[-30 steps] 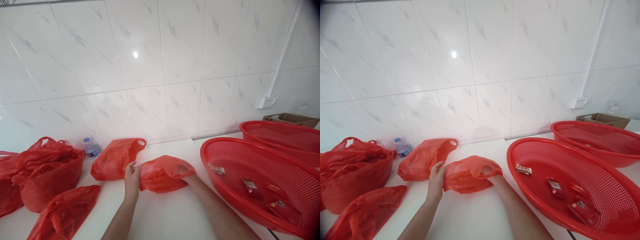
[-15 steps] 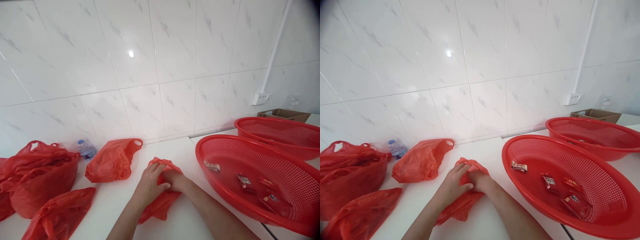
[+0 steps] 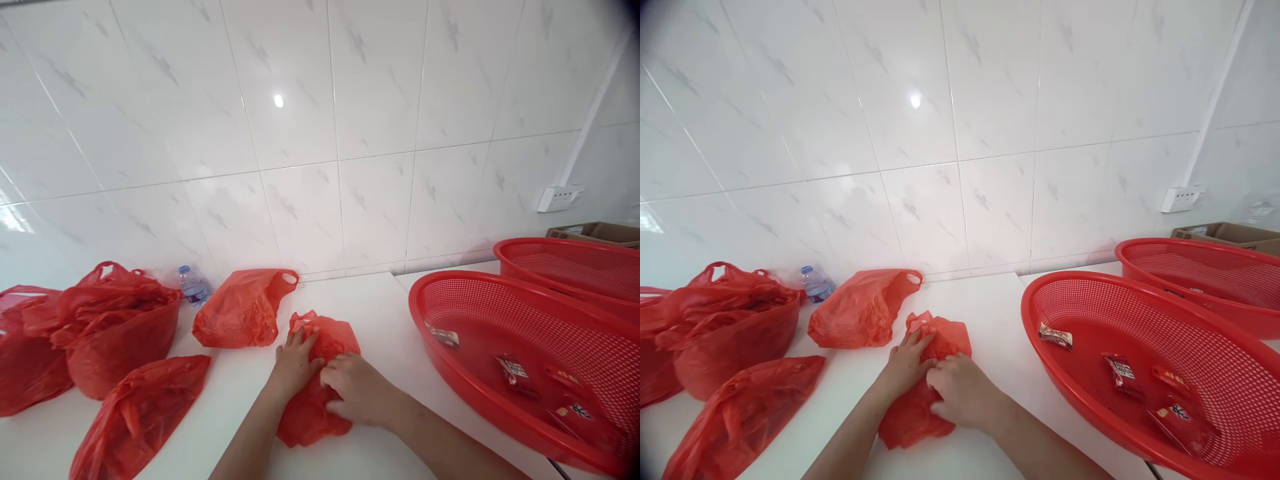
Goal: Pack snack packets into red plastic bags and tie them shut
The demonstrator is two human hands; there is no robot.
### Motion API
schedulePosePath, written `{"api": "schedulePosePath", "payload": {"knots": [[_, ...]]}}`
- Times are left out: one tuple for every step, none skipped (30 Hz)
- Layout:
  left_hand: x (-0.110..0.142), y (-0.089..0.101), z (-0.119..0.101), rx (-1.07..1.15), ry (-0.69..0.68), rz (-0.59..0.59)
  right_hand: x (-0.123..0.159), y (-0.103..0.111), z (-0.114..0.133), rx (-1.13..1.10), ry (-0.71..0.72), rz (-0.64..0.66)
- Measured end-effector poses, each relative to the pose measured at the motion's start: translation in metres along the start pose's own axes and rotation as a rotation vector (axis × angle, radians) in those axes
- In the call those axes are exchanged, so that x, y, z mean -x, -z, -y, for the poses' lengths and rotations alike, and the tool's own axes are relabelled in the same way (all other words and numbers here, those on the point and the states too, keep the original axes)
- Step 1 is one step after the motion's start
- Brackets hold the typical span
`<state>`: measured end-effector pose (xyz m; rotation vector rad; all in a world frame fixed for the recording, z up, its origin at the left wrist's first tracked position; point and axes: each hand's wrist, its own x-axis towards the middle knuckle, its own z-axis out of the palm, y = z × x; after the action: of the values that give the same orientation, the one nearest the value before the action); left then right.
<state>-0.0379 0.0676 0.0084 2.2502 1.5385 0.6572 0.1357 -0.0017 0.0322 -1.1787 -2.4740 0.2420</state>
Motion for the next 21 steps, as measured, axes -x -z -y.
{"api": "schedulePosePath", "payload": {"knots": [[0.000, 0.001, 0.001, -0.062, 0.028, 0.017, 0.007, -0.002, -0.002, 0.006, 0.027, 0.027], [-0.001, 0.003, 0.001, -0.127, 0.058, 0.031, 0.014, -0.003, -0.006, 0.022, 0.045, 0.046], [-0.001, 0.005, 0.001, -0.187, 0.092, 0.041, 0.020, -0.003, -0.012, 0.048, 0.051, 0.060], [-0.002, 0.007, 0.002, -0.232, 0.123, 0.042, 0.026, -0.001, -0.019, 0.077, 0.045, 0.066], [-0.003, 0.009, 0.002, -0.265, 0.150, 0.040, 0.031, 0.001, -0.028, 0.108, 0.031, 0.068], [-0.003, 0.011, 0.002, -0.290, 0.176, 0.037, 0.035, 0.004, -0.036, 0.141, 0.010, 0.064], [-0.004, 0.013, 0.001, -0.310, 0.195, 0.033, 0.038, 0.008, -0.043, 0.176, -0.020, 0.054], [-0.004, 0.014, 0.001, -0.332, 0.205, 0.024, 0.040, 0.012, -0.049, 0.209, -0.057, 0.042], [-0.004, 0.015, -0.001, -0.363, 0.202, 0.005, 0.041, 0.015, -0.054, 0.235, -0.096, 0.032], [-0.004, 0.015, -0.003, -0.401, 0.182, -0.026, 0.041, 0.019, -0.056, 0.256, -0.133, 0.020], [-0.003, 0.015, -0.006, -0.445, 0.151, -0.065, 0.040, 0.022, -0.055, 0.271, -0.170, 0.003], [-0.002, 0.015, -0.010, -0.486, 0.110, -0.108, 0.038, 0.025, -0.052, 0.278, -0.204, -0.021], [-0.001, 0.015, -0.015, -0.518, 0.066, -0.147, 0.037, 0.027, -0.048, 0.276, -0.228, -0.054], [0.000, 0.015, -0.019, -0.533, 0.023, -0.179, 0.035, 0.028, -0.042, 0.272, -0.241, -0.097], [0.001, 0.014, -0.024, -0.533, -0.022, -0.200, 0.033, 0.028, -0.035, 0.267, -0.245, -0.145], [0.002, 0.014, -0.029, -0.519, -0.067, -0.216, 0.031, 0.027, -0.028, 0.256, -0.239, -0.188], [0.002, 0.012, -0.033, -0.498, -0.116, -0.225, 0.030, 0.026, -0.021, 0.236, -0.223, -0.217], [0.003, 0.011, -0.036, -0.475, -0.171, -0.227, 0.029, 0.023, -0.015, 0.206, -0.200, -0.226], [0.003, 0.009, -0.038, -0.455, -0.232, -0.222, 0.029, 0.020, -0.011, 0.169, -0.173, -0.215], [0.003, 0.006, -0.039, -0.442, -0.294, -0.215, 0.030, 0.016, -0.008, 0.129, -0.149, -0.182], [0.003, 0.003, -0.038, -0.437, -0.347, -0.212, 0.031, 0.013, -0.007, 0.084, -0.128, -0.134]]}}
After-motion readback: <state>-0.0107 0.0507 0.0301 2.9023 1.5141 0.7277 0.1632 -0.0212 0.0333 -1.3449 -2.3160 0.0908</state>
